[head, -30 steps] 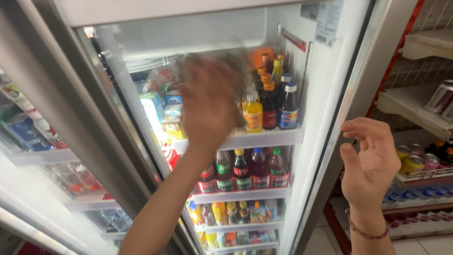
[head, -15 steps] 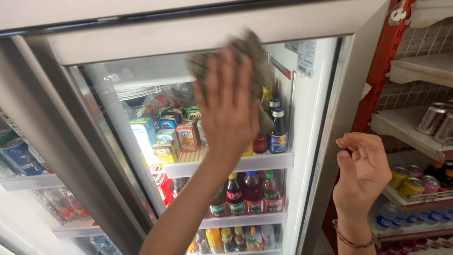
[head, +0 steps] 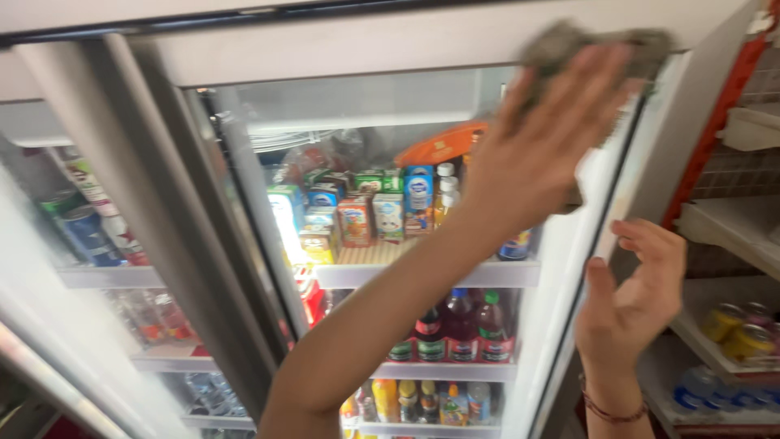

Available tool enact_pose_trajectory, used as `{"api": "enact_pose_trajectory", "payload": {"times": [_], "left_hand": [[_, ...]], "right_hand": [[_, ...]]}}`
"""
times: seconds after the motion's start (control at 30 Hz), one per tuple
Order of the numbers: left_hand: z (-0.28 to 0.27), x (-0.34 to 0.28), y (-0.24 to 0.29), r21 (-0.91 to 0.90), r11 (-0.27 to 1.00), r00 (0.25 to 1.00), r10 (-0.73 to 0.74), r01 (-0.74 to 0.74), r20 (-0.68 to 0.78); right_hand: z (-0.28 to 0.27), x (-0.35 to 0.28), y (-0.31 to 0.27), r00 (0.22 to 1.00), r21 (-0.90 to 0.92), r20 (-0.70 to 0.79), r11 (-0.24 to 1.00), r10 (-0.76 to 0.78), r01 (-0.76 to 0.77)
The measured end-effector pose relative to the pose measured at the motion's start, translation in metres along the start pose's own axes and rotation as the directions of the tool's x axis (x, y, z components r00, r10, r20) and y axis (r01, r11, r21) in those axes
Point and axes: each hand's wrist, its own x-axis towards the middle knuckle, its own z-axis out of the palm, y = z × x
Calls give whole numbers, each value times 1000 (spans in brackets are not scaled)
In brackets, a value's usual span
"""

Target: The person cleans the glass door of a commercial refrigerator using a spray bottle and a cloth. They wipe the exterior glass surface repeatedly, then open the door to wipe the interior shelves and door frame before closing it again.

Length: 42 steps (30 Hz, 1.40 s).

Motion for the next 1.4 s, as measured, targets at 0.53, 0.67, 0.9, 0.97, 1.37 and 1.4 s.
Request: {"api": "enact_pose_trajectory", "payload": {"times": [0.53,0.67,0.9,0.97,1.37,1.4], "left_hand": [[-70,-117,-87,-83,996,977,26,-8,211],[-88,-134,-123,118,993,991,17,-33,132],[-86,-166,-123,115,896,891,-400,430,-216],[-88,-197,-90,42,974,975,-223,223,-16],[-86,-165,-129,113,903,904,-393,414,-172],[-76,-153,-118,74,930,928,-347,359,-137]], "right_hand": [[103,-32,-63,977,29,169,992,-127,124],[109,-40,-64,979,83,174,992,-110,97],[114,-49,-72,983,103,150,990,-107,92],[113,-54,-71,980,73,162,992,-112,101],[88,-66,-39,993,5,110,999,-46,46],[87,-67,-38,995,26,96,999,-40,38]]}}
